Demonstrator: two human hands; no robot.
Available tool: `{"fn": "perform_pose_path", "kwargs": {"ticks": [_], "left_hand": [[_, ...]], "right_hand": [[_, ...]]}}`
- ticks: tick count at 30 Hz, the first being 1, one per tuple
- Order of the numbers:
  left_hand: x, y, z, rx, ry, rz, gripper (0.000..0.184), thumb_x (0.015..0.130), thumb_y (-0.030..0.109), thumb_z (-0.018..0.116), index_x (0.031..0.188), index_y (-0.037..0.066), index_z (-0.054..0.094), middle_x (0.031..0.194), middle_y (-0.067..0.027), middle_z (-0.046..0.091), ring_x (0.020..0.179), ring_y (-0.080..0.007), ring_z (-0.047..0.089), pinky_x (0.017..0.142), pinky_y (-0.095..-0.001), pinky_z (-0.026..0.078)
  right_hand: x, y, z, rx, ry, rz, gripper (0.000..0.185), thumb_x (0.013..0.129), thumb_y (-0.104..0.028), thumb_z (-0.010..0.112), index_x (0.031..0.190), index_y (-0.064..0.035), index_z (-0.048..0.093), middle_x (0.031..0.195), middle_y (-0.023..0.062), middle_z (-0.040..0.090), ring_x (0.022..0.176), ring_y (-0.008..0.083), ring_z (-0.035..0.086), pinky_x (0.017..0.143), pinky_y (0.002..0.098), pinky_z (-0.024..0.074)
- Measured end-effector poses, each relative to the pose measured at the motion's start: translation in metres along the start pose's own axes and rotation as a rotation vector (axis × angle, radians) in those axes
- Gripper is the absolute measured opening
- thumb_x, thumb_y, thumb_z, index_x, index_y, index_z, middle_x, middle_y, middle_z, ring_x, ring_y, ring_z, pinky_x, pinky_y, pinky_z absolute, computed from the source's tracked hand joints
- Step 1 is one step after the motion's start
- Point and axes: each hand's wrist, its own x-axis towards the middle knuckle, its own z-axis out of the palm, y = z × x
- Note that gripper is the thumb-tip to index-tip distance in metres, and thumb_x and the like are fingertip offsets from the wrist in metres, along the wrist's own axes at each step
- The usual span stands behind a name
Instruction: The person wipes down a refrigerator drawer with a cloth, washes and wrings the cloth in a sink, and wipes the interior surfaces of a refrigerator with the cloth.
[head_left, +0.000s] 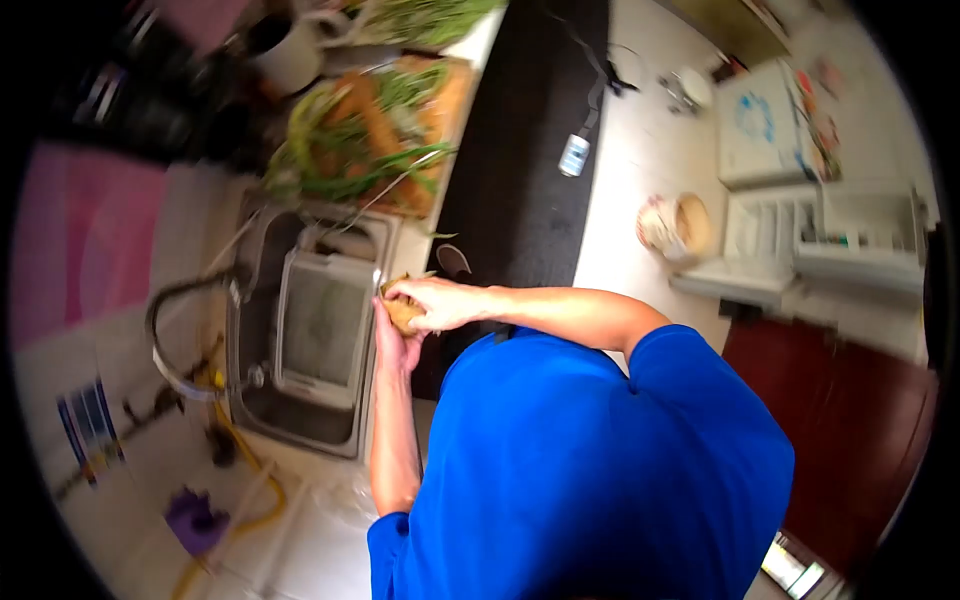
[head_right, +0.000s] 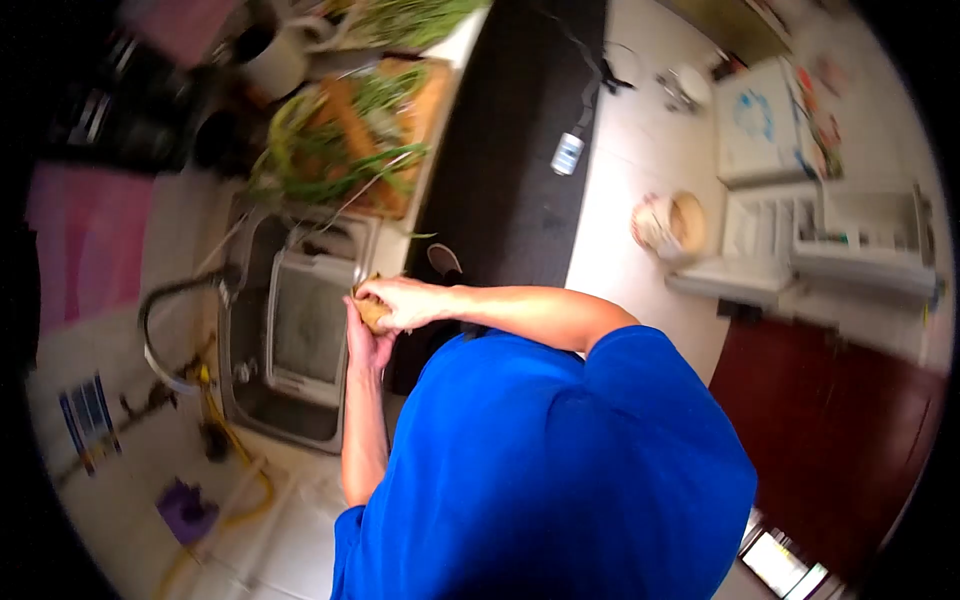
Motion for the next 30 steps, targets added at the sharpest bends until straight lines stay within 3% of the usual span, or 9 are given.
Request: {"fn": "perform_pose_path", "kwargs": {"ticks": [4, 8, 13, 16, 17, 21, 24, 27, 30], "left_hand": [[0.017, -0.037, 0.037, 0.213, -0.087, 0.035, 0.068, 0.103, 0.059, 0.024, 0.141, 0.007, 0.043, 0.135, -0.0096, 0.054, 0.125, -0.0228, 0.053, 0.104, -0.0388, 0.045], [0.033, -0.05, 0.086, 0.671, -0.457, 0.027, 0.052, 0.101, 0.05, 0.048, 0.128, 0.005, 0.05, 0.099, -0.0041, 0.063, 0.08, -0.0117, 0.059, 0.071, -0.0284, 0.049], [0.063, -0.071, 0.171, 1.49, -0.422, -0.092, 0.039, 0.099, 0.035, 0.059, 0.078, 0.002, 0.066, 0.063, -0.001, 0.06, 0.057, -0.01, 0.053, 0.056, -0.028, 0.043], [0.086, -0.099, 0.232, 1.894, -0.45, 0.344, 0.051, 0.096, 0.038, 0.062, 0.067, -0.003, 0.065, 0.07, -0.0168, 0.061, 0.059, -0.0332, 0.056, 0.059, -0.0408, 0.048], [0.094, -0.117, 0.258, 1.645, -0.563, 0.7, 0.052, 0.095, 0.036, 0.063, 0.062, -0.004, 0.061, 0.078, -0.0202, 0.061, 0.068, -0.0383, 0.056, 0.063, -0.043, 0.047], [0.13, -0.156, 0.332, 1.554, -0.535, 0.301, 0.033, 0.096, 0.018, 0.063, 0.07, -0.002, 0.058, 0.079, -0.0084, 0.056, 0.065, -0.0181, 0.048, 0.064, -0.0318, 0.042], [0.166, -0.196, 0.36, 0.882, -0.555, -0.091, 0.017, 0.095, 0.008, 0.063, 0.078, 0.005, 0.061, 0.089, 0.0019, 0.058, 0.074, -0.0066, 0.049, 0.069, -0.0267, 0.043], [0.185, -0.211, 0.407, 0.975, -0.618, -0.301, 0.029, 0.096, 0.016, 0.064, 0.122, 0.005, 0.056, 0.109, -0.0051, 0.066, 0.102, -0.0119, 0.06, 0.09, -0.0272, 0.049], [0.232, -0.214, 0.399, 1.52, -0.555, -0.247, 0.044, 0.094, 0.026, 0.066, 0.129, 0.002, 0.053, 0.11, -0.0133, 0.068, 0.094, -0.0185, 0.066, 0.084, -0.0327, 0.054]], "right_hand": [[-0.051, 0.023, -0.023, 0.193, 0.175, 0.112, 0.048, 0.08, -0.014, 0.07, 0.124, 0.0002, 0.056, 0.107, 0.0148, 0.067, 0.102, 0.0235, 0.064, 0.091, 0.0384, 0.0505], [-0.108, 0.032, -0.063, 0.801, 0.399, 0.214, 0.029, 0.099, -0.019, 0.058, 0.118, 0.0027, 0.061, 0.107, 0.0077, 0.067, 0.1, 0.0153, 0.061, 0.091, 0.0329, 0.0503], [-0.177, 0.074, -0.118, 0.554, 0.615, 0.163, 0.037, 0.105, -0.028, 0.047, 0.116, 0.0025, 0.064, 0.109, 0.0062, 0.067, 0.101, 0.0128, 0.06, 0.092, 0.0311, 0.0481], [-0.221, 0.09, -0.156, 0.677, 0.782, 0.204, 0.034, 0.102, -0.028, 0.054, 0.115, 0.0026, 0.063, 0.107, 0.0064, 0.067, 0.099, 0.0118, 0.06, 0.089, 0.0304, 0.0488], [-0.239, 0.095, -0.172, 0.819, 0.783, 0.22, 0.036, 0.098, -0.027, 0.062, 0.117, 0.0026, 0.062, 0.105, 0.0059, 0.067, 0.097, 0.0112, 0.06, 0.085, 0.029, 0.0494], [-0.307, 0.121, -0.239, 0.841, 0.695, 0.352, 0.035, 0.094, -0.028, 0.067, 0.113, 0.0005, 0.063, 0.1, 0.0036, 0.066, 0.091, 0.0108, 0.06, 0.08, 0.0281, 0.0496], [-0.348, 0.142, -0.274, 0.96, 0.773, 0.344, 0.026, 0.097, -0.022, 0.062, 0.113, -0.0022, 0.061, 0.099, 0.0043, 0.064, 0.095, 0.0137, 0.062, 0.083, 0.0316, 0.051], [-0.385, 0.162, -0.298, 1.412, 0.919, 0.055, 0.033, 0.1, -0.01, 0.05, 0.133, -0.004, 0.047, 0.123, 0.0099, 0.061, 0.114, 0.0207, 0.061, 0.099, 0.038, 0.0502], [-0.428, 0.195, -0.306, 1.372, 1.2, 0.028, 0.032, 0.098, -0.008, 0.053, 0.129, -0.0021, 0.05, 0.124, 0.011, 0.061, 0.114, 0.0226, 0.061, 0.1, 0.0376, 0.0496]]}}
